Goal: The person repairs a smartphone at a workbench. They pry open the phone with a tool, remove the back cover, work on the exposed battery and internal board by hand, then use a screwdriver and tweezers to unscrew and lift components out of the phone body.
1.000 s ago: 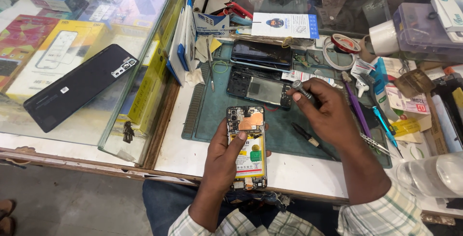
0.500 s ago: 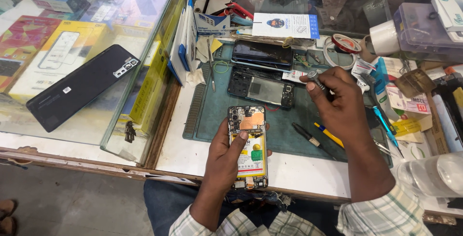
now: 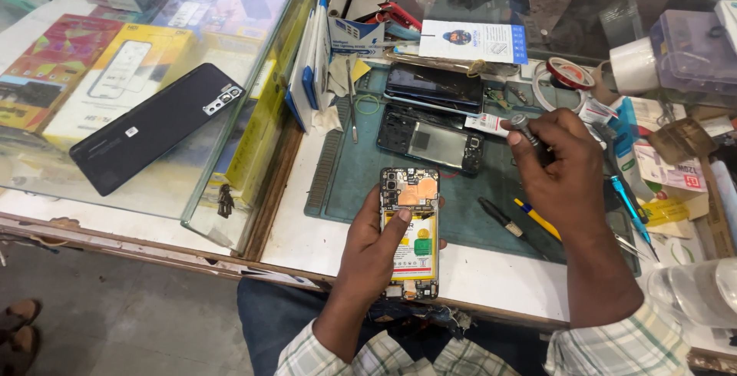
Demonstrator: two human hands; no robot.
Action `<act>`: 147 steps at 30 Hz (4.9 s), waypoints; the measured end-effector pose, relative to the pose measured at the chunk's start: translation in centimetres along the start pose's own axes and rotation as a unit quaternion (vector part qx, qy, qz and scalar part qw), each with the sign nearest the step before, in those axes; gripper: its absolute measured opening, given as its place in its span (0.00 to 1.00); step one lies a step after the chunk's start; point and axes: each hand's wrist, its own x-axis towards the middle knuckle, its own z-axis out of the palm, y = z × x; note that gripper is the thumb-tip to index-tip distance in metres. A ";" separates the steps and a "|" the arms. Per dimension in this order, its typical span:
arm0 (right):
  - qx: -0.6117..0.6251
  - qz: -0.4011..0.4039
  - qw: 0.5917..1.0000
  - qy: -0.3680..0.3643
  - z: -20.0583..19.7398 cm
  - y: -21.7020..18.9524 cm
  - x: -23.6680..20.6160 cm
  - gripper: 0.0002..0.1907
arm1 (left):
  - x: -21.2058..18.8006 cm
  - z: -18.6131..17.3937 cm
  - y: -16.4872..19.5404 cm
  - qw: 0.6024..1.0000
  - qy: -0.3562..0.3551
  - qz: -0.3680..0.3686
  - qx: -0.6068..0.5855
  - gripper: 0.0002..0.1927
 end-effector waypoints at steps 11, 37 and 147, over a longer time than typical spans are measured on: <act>-0.021 0.003 1.000 0.005 0.2 0.0 -0.2 0.11 | -0.3 0.4 0.5 0.999 -0.003 0.002 0.041 0.21; -0.139 0.063 0.987 0.043 -3.3 3.4 0.8 0.11 | -0.3 0.3 -1.1 0.989 0.031 0.063 0.133 0.23; 0.410 0.110 0.906 0.001 0.0 -1.7 -10.9 0.09 | 0.3 0.7 2.3 0.889 -0.291 -0.118 0.333 0.27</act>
